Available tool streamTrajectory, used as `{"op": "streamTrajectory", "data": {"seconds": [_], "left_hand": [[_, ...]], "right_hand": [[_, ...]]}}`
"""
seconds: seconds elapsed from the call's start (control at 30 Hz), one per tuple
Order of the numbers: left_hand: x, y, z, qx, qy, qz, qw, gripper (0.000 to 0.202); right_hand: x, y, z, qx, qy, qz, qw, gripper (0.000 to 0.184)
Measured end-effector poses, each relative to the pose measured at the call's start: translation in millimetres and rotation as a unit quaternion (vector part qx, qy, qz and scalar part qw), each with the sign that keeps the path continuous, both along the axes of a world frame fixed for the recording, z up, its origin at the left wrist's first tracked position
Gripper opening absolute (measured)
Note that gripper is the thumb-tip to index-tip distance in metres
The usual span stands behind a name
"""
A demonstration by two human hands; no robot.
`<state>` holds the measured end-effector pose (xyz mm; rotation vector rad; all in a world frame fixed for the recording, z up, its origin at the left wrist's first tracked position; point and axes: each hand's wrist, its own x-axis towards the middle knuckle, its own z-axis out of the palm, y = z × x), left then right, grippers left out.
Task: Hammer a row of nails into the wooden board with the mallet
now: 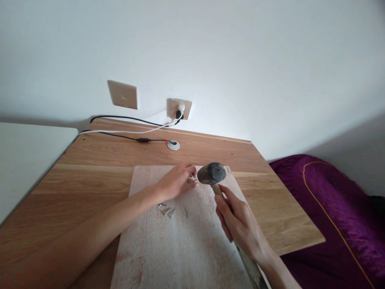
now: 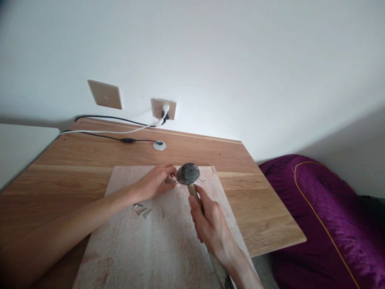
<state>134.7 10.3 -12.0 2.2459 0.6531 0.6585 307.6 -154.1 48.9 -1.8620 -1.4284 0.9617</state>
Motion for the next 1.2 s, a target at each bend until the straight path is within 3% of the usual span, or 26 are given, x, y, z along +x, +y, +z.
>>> {"op": "streamTrajectory", "data": {"seconds": [0.1, 0.2, 0.4, 0.5, 0.77, 1.07, 1.17, 1.2], "left_hand": [[-0.3, 0.5, -3.9, 0.021, -0.006, 0.016, 1.000, 0.028], [-0.6, 0.8, -4.8, 0.027, 0.000, 0.016, 1.000, 0.032], [0.1, 0.5, 1.1, 0.014, -0.004, 0.010, 1.000, 0.018], [2.2, 2.6, 1.0, -0.023, -0.011, 0.009, 1.000, 0.010], [5.8, 5.9, -2.1, -0.032, -0.024, 0.005, 0.999, 0.016], [1.6, 3.8, 2.2, -0.020, -0.024, -0.033, 0.999, 0.018], [-0.2, 3.2, 1.4, -0.016, -0.021, -0.017, 1.000, 0.009], [-0.8, 3.1, 0.9, -0.013, -0.021, -0.008, 1.000, 0.017]], "right_hand": [[0.4, 1.3, 1.8, -0.026, -0.014, 0.014, 0.999, 0.050], [1.8, 0.8, 4.5, -0.020, 0.001, 0.004, 1.000, 0.050], [4.9, 2.4, 3.8, -0.032, -0.020, 0.041, 0.998, 0.050], [6.5, 0.0, -0.9, -0.015, -0.025, 0.027, 0.999, 0.051], [11.7, -11.2, -12.5, -0.018, -0.020, -0.005, 1.000, 0.056], [1.5, -7.6, 5.4, -0.003, -0.004, 0.007, 1.000, 0.056], [-1.9, -3.4, 7.2, -0.012, -0.017, 0.016, 1.000, 0.053], [-2.6, -2.3, 6.7, -0.019, -0.022, 0.019, 0.999, 0.052]]}}
